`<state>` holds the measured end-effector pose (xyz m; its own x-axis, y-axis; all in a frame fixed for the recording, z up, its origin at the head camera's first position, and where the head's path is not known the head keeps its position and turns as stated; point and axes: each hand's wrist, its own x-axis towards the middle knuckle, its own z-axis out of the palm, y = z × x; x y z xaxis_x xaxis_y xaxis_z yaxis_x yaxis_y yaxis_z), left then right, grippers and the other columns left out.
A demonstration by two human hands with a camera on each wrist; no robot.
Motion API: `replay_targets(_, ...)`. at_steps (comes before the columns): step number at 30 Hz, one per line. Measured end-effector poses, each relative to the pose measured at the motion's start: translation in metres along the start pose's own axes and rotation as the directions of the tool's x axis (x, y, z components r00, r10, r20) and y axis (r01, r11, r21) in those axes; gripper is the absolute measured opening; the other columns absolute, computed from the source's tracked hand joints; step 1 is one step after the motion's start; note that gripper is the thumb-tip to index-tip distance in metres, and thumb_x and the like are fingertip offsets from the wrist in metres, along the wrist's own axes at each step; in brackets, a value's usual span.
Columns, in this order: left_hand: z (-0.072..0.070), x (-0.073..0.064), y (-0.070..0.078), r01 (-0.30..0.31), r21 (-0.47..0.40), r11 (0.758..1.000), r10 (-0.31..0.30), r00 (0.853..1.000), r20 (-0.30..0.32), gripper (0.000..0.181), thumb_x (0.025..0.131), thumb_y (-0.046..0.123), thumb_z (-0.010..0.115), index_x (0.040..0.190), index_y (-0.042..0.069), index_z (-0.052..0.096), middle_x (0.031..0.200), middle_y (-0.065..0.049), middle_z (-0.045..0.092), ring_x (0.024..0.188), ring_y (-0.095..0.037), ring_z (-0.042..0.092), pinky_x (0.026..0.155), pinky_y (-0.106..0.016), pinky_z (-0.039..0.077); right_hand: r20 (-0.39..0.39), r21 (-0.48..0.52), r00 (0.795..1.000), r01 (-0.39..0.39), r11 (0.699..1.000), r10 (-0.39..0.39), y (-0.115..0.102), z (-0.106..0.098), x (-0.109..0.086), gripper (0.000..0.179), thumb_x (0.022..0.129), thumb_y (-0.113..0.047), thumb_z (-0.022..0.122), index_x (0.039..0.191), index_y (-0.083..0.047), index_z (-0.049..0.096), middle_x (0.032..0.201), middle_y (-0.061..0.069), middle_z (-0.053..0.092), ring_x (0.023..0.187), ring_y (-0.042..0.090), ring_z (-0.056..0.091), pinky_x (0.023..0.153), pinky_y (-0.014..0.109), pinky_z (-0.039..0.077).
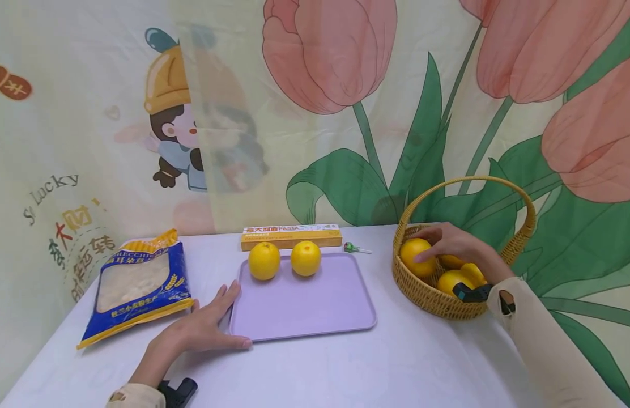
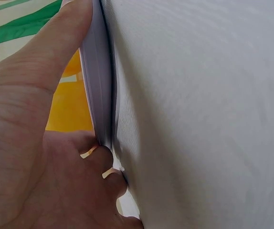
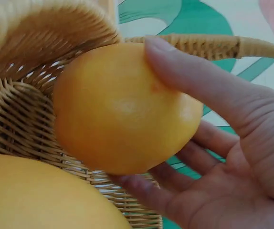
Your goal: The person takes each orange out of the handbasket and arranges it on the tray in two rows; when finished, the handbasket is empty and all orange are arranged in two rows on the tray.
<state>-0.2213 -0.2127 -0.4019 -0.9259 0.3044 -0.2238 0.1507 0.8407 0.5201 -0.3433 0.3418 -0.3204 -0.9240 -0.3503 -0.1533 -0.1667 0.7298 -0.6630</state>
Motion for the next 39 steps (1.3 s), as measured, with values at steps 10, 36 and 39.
replay_targets(10, -0.001, 0.002, 0.002, -0.001, 0.007, 1.0, 0.001, 1.0, 0.0, 0.136, 0.078, 0.065, 0.089, 0.173, 0.004, 0.012, 0.176, -0.031, 0.01, 0.162, -0.054, 0.01, 0.118, -0.084, -0.007, -0.076, 0.144, 0.98, 0.195, 0.97, -0.185, -0.005, -0.006, -0.029, 0.063, 0.092, -0.011, 0.085, 0.149, -0.001, 0.061, 0.138, 0.017, 0.071, 0.112, 0.024, 0.068, 0.095, 0.029, 0.06)
replay_targets(36, 0.0, 0.001, 0.001, 0.005, -0.007, 1.0, -0.005, 1.0, 0.003, 0.137, 0.078, 0.065, 0.09, 0.173, 0.004, 0.012, 0.176, -0.03, 0.009, 0.162, -0.054, 0.008, 0.118, -0.084, -0.008, -0.026, 0.343, 0.88, 0.454, 0.823, -0.475, -0.055, 0.024, -0.038, 0.063, 0.09, 0.008, 0.08, 0.149, 0.002, 0.059, 0.142, 0.003, 0.07, 0.115, 0.027, 0.069, 0.099, 0.034, 0.063)
replay_targets(39, -0.001, 0.001, 0.0, 0.005, -0.01, 1.0, -0.005, 1.0, 0.003, 0.137, 0.078, 0.064, 0.09, 0.173, 0.005, 0.011, 0.176, -0.03, 0.009, 0.162, -0.054, 0.008, 0.117, -0.084, -0.008, -0.049, 0.361, 0.882, 0.454, 0.815, -0.47, -0.059, 0.031, -0.033, 0.063, 0.09, 0.008, 0.081, 0.149, 0.003, 0.059, 0.141, 0.005, 0.07, 0.114, 0.028, 0.07, 0.098, 0.035, 0.063)
